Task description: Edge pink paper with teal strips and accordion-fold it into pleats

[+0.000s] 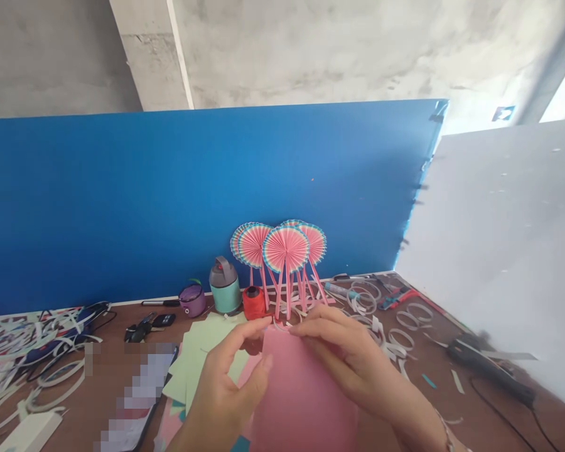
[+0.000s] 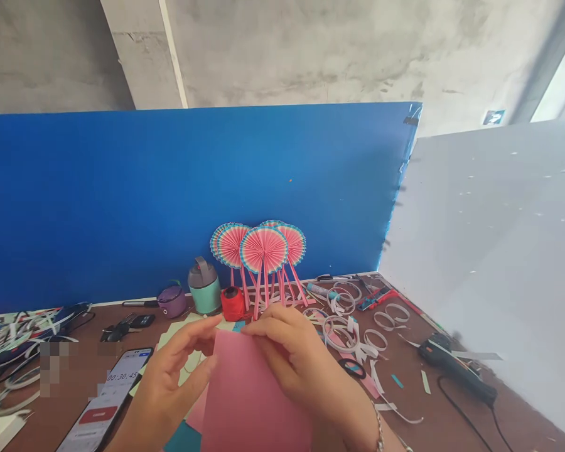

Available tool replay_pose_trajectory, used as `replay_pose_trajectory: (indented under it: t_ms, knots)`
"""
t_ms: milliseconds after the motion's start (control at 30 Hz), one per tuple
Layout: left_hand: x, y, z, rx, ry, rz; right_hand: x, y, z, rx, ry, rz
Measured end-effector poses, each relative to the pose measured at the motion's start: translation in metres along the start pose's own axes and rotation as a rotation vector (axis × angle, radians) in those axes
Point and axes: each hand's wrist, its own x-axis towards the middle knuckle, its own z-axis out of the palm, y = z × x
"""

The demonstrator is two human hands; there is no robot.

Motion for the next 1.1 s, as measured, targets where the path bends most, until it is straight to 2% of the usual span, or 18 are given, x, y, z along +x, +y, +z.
replay_pose_trajectory:
  t_ms: [167,533,667,900,1100]
  knots:
    - [0.001,0.003,-0.003,0.080,-0.046,0.018,-0.002,-0.003,0.000,-0.009,-0.029,-0.019]
    - [0.002,-0.006,-0.006,0.087,-0.082,0.048,0.000,-0.007,-0.001,0.067,-0.064,0.038]
    - [0.003,-0.007,-0.008,0.115,-0.128,0.131,0.001,-0.008,-0.002,0.133,-0.095,0.099]
    - [0.003,-0.005,-0.011,0.194,-0.206,0.384,0.002,-0.008,-0.004,0.256,-0.091,0.156]
    - [0.003,-0.005,-0.009,0.075,-0.250,0.388,0.001,-0.010,-0.007,0.288,-0.119,0.213]
